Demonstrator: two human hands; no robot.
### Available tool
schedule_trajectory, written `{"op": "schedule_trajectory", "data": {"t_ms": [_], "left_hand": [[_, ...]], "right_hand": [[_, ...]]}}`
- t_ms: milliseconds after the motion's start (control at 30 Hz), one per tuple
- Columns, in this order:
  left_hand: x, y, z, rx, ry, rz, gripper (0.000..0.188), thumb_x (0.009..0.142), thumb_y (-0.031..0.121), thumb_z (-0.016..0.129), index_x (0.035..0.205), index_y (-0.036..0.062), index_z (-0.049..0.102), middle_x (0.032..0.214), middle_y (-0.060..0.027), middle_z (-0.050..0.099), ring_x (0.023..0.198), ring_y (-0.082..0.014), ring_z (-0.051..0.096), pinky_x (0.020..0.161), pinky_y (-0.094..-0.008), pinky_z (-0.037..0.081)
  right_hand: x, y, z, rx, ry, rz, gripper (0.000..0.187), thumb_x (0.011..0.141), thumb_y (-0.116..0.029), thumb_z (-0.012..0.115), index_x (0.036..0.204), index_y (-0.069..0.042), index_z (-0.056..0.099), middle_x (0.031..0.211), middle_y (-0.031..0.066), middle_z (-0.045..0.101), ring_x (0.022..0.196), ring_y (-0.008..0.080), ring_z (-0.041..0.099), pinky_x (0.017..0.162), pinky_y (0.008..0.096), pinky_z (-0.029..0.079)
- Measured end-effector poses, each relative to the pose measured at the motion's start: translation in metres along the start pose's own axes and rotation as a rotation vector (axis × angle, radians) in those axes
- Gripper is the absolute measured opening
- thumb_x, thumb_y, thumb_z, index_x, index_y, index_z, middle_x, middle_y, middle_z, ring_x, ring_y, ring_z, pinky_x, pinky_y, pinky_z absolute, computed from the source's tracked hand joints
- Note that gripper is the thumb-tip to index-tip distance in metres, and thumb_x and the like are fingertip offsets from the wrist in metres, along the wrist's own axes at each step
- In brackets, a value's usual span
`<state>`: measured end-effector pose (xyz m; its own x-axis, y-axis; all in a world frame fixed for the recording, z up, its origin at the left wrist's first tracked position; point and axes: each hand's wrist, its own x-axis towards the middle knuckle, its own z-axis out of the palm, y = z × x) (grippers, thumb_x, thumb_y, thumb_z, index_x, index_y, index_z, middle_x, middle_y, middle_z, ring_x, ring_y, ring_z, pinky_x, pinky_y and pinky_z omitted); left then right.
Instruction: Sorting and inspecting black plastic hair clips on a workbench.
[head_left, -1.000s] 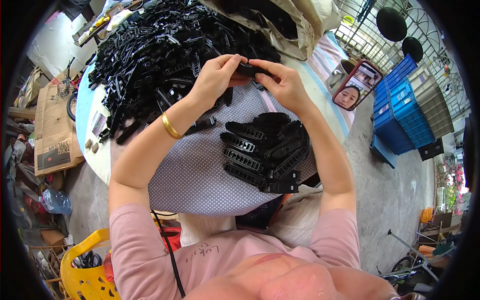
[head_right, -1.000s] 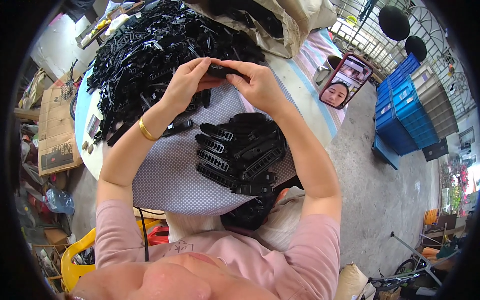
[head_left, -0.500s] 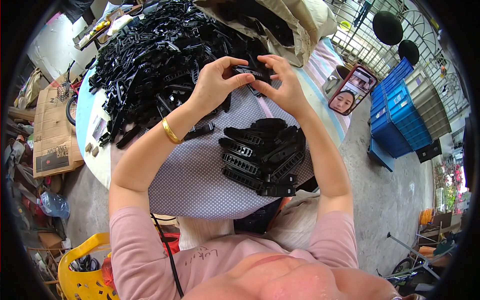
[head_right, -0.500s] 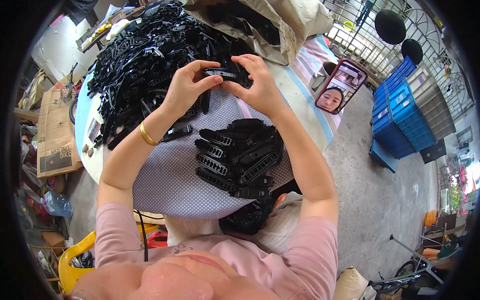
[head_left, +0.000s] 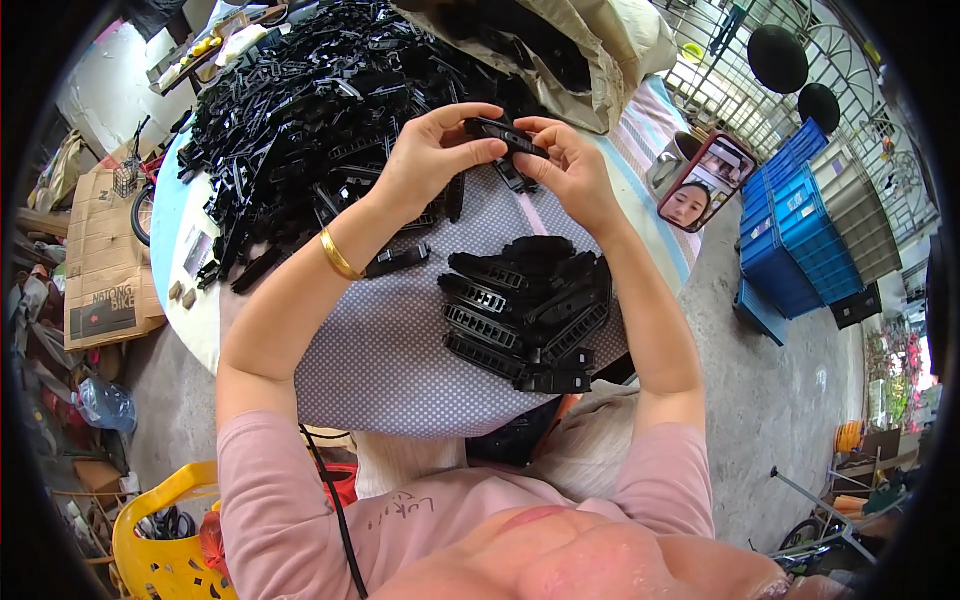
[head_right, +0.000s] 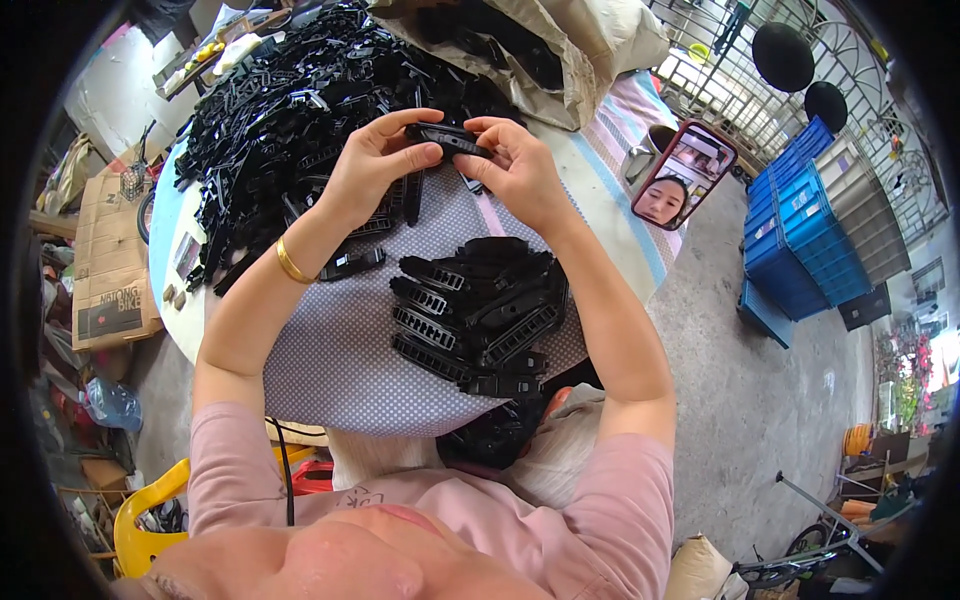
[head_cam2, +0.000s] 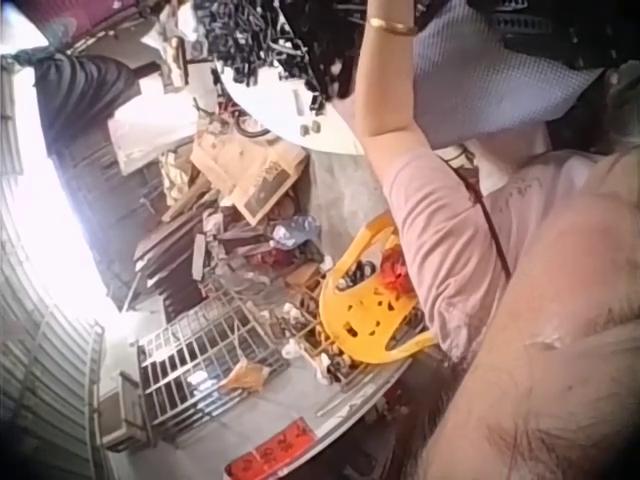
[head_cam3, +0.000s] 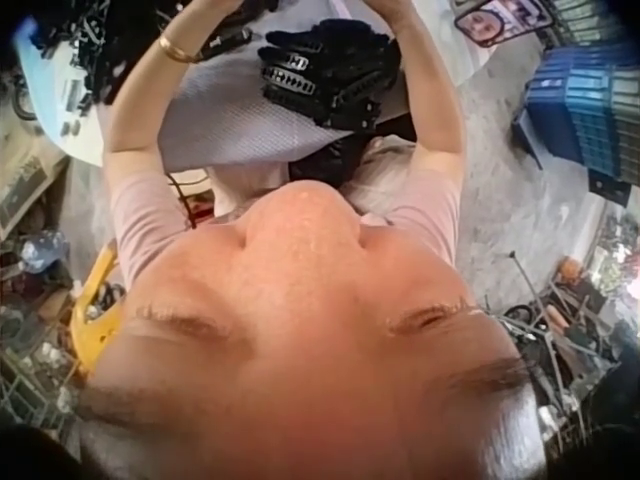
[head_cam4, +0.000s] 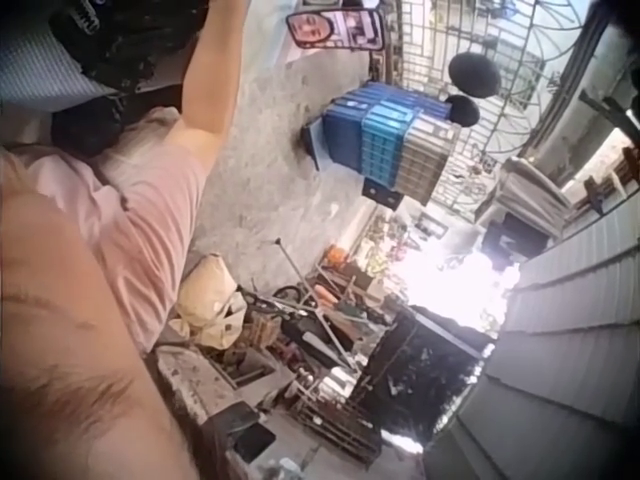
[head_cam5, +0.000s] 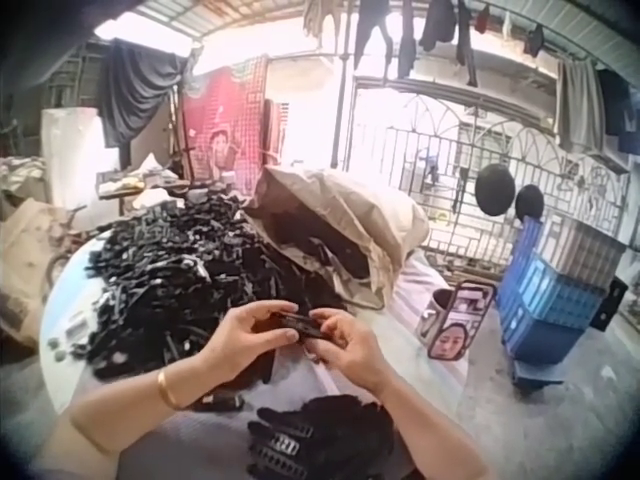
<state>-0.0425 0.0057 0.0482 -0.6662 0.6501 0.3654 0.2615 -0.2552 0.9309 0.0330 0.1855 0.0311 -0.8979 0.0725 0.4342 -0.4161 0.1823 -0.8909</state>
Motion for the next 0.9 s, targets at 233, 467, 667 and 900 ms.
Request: {"op": "schedule_trajectory", "data": {"t_ms": [233,467,667,900], "left_hand": [[-0.001,0.002,0.000,0.184,0.011,-0.011,0.036,0.076,0.005,0.070,0.110,0.0012,0.058,0.093,-0.0054,0.062,0.084,-0.0095,0.059,0.080,-0.0215,0.048],[-0.002,0.000,0.000,0.196,-0.001,0.023,0.037,0.076,0.003,0.069,0.111,0.0002,0.057,0.095,-0.0054,0.062,0.084,-0.0085,0.058,0.078,-0.0211,0.048],[0.000,-0.005,-0.003,0.433,-0.017,0.033,0.033,0.075,0.003,0.068,0.108,0.0003,0.061,0.086,-0.0078,0.067,0.076,-0.0088,0.062,0.071,-0.0213,0.049],[-0.003,0.005,0.005,0.360,-0.033,0.053,0.031,0.076,-0.001,0.067,0.106,0.0006,0.061,0.090,-0.0044,0.064,0.080,-0.0074,0.059,0.073,-0.0202,0.048]], "right_hand": [[0.000,0.008,-0.003,-0.056,-0.052,0.019,0.018,0.079,-0.010,0.067,0.081,0.002,0.054,0.120,0.0120,0.051,0.090,0.0100,0.054,0.077,0.0242,0.045],[-0.001,0.008,0.002,-0.208,-0.025,-0.116,0.024,0.078,-0.016,0.071,0.084,0.002,0.056,0.118,0.0109,0.052,0.093,0.0125,0.054,0.078,0.0265,0.046],[-0.001,-0.002,0.002,-0.414,-0.054,-0.118,0.036,0.074,-0.018,0.074,0.101,0.001,0.059,0.097,0.0086,0.059,0.083,0.0142,0.057,0.073,0.0260,0.047],[-0.006,-0.011,0.006,-0.613,0.040,-0.224,0.035,0.071,-0.014,0.074,0.099,0.001,0.060,0.087,0.0079,0.062,0.076,0.0149,0.059,0.068,0.0261,0.048]]}}
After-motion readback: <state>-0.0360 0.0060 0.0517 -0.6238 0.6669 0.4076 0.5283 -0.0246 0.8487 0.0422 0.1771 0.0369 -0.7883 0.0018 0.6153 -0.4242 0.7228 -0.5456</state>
